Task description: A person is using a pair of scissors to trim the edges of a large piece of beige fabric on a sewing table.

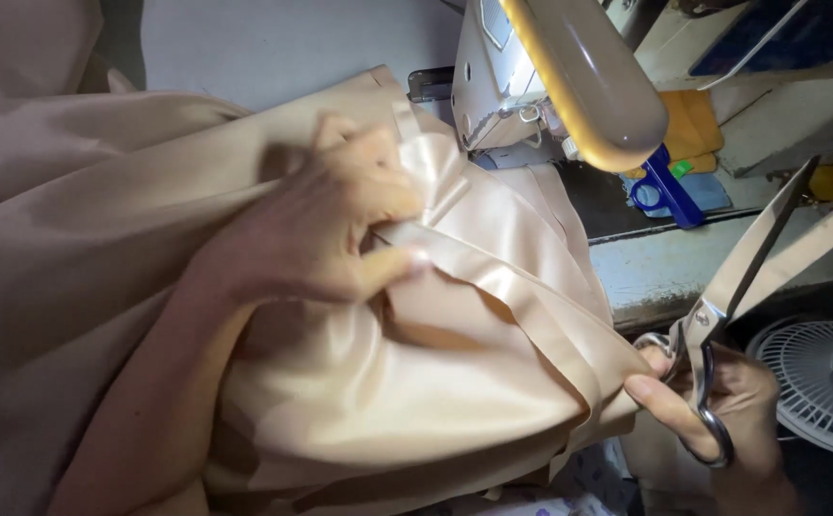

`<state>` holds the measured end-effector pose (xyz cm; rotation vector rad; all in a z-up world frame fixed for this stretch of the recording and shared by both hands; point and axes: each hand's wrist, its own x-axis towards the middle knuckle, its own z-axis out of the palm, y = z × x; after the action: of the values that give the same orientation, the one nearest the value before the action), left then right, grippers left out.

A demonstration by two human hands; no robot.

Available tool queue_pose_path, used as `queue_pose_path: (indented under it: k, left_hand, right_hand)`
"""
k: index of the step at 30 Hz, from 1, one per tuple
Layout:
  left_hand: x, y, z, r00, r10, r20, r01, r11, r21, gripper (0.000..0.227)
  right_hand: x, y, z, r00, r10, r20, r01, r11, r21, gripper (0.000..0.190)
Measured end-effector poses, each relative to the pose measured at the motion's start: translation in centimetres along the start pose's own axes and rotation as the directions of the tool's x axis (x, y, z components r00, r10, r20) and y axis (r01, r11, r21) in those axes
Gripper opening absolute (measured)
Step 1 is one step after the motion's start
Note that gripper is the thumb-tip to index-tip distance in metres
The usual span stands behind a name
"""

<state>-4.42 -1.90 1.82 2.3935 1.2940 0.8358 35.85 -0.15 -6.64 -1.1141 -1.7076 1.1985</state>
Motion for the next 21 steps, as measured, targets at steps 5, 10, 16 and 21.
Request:
queue_pose_path:
  k: [5,10,16,21]
  left_hand:
    - [0.2,1.6,-2.4,0.979,0.116,-0.169,-0.174,0.905,-0.387,0.04]
    - [0.0,-0.1,2.4,0.995,-0.1,0.023,0.077,0.576,-0.814,0.031]
    - [0.9,-0.1,4.2,0.915,-0.318,0.25,0.328,0.221,-0.919,0.017]
    - [1.1,-0.2,3.7,0.904,-0.277,0.324,0.378,0.169,-0.91,0.017]
  right_hand:
    - [-0.7,2.2,-1.7,0.995,0.087,-0.055,-0.103,0.873,-0.477,0.015]
    - [-1.1,4.4,1.1,0.991,0.131,-0.03,-0.132,0.989,-0.064,0.015]
    - [0.8,2.7,-3.5,0.988,-0.054,0.147,0.098,0.946,-0.31,0.013]
    - [0.8,1.0,-7.4,0.894,0.023,0.448,0.053,0.986,-0.156,0.035]
